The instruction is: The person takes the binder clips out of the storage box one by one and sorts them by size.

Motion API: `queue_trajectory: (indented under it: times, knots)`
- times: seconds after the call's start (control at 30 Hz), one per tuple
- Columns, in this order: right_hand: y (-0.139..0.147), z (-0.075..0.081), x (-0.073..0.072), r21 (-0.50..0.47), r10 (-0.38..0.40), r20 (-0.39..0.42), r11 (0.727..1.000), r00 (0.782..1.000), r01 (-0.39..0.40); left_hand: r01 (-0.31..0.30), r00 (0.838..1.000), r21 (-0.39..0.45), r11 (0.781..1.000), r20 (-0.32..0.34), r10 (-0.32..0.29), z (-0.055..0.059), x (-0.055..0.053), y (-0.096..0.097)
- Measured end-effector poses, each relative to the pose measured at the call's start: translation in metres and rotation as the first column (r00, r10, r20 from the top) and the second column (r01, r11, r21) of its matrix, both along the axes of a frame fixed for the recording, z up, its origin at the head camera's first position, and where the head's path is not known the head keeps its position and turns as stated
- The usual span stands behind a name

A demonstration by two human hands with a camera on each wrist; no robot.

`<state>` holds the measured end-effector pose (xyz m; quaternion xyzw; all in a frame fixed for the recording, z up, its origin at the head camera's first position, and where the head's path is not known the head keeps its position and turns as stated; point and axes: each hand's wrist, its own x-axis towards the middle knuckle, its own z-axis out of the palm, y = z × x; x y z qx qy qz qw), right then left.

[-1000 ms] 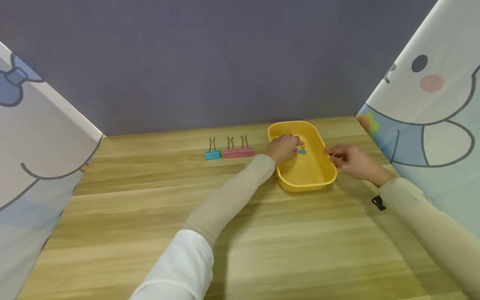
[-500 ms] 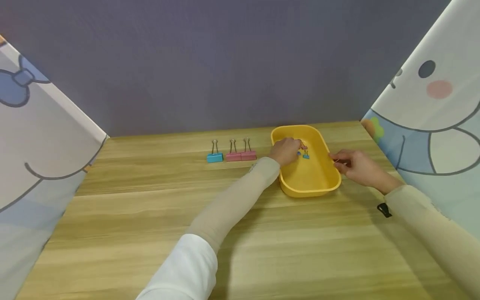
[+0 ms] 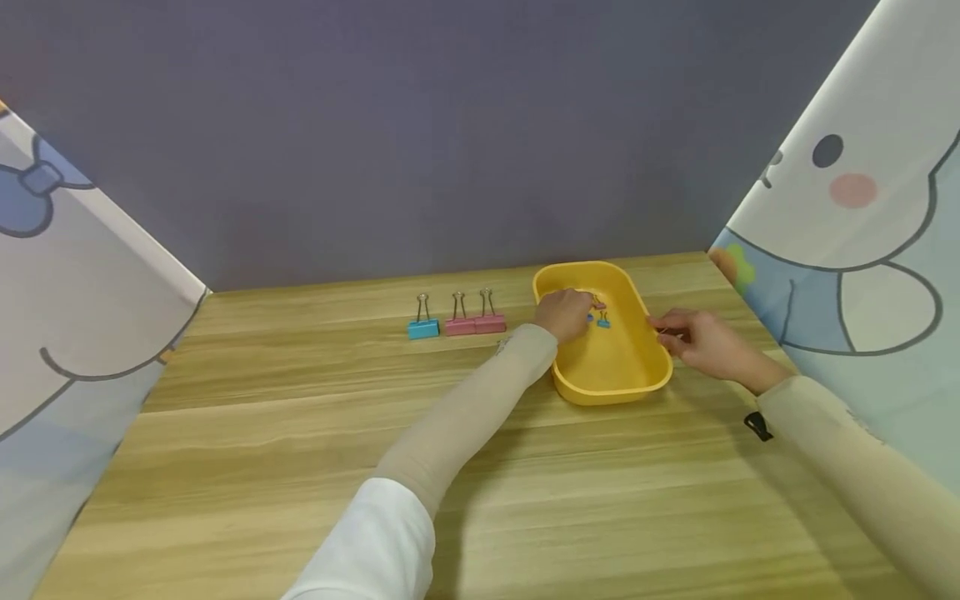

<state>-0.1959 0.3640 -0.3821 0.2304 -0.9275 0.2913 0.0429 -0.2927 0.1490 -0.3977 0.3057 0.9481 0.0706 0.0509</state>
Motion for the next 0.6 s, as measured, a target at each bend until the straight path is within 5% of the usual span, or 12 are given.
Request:
queue_trajectory:
  times: [0.6]
  knots:
    - [0.000, -0.001, -0.001, -0.008, -0.012, 0.040, 1.000, 0.999, 0.013, 0.070, 0.996, 0.060, 0.996, 0.044, -0.073, -0.008, -0.013, 0.008]
